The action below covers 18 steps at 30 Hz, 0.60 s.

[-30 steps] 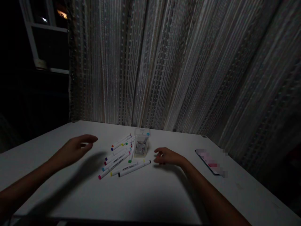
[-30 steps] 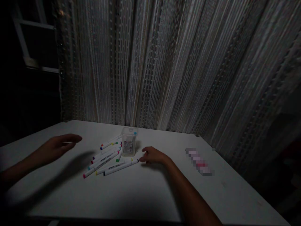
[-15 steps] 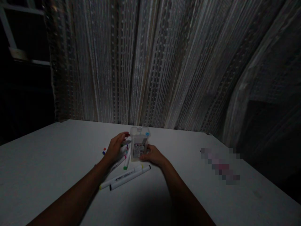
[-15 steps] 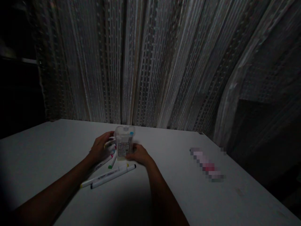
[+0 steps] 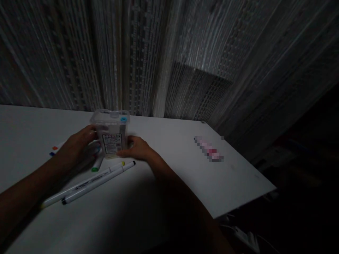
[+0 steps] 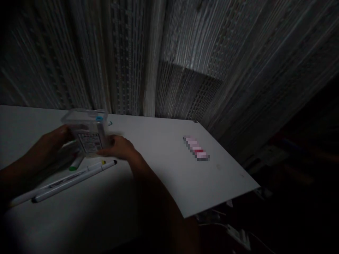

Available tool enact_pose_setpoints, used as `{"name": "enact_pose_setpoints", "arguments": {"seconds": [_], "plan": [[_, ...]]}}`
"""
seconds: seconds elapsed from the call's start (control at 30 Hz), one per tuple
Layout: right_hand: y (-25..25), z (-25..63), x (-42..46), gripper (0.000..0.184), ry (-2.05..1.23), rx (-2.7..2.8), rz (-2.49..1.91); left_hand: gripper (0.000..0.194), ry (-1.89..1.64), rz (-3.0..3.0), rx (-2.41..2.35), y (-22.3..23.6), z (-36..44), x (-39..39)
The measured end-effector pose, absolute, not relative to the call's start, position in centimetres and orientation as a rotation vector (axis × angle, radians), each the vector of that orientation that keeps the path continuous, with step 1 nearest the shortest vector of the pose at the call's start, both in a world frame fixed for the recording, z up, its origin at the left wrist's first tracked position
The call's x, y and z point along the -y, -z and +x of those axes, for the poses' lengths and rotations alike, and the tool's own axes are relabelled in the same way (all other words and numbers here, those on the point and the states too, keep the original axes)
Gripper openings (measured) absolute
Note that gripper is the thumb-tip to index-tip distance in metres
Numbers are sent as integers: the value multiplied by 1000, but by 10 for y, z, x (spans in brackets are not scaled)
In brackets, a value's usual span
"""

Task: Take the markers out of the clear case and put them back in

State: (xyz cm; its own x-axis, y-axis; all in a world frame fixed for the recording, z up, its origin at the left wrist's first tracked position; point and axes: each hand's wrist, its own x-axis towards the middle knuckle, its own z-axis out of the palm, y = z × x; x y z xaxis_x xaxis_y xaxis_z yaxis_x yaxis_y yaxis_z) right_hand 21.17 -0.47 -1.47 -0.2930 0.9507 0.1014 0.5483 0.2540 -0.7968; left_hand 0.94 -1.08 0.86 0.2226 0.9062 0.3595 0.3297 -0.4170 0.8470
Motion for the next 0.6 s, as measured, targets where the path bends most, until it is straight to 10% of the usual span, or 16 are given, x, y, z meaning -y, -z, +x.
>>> {"name": "enact_pose_setpoints", "arguments": {"seconds": [0.27, 0.6], "plan": [[10, 207, -8, 59, -1470, 1623, -1042, 89, -1164, 1712, -1057, -26, 20, 1], [28, 204, -6, 62, -1111, 1677, -1183, 68, -1071, 1807, -1097, -3, 24, 6]]}}
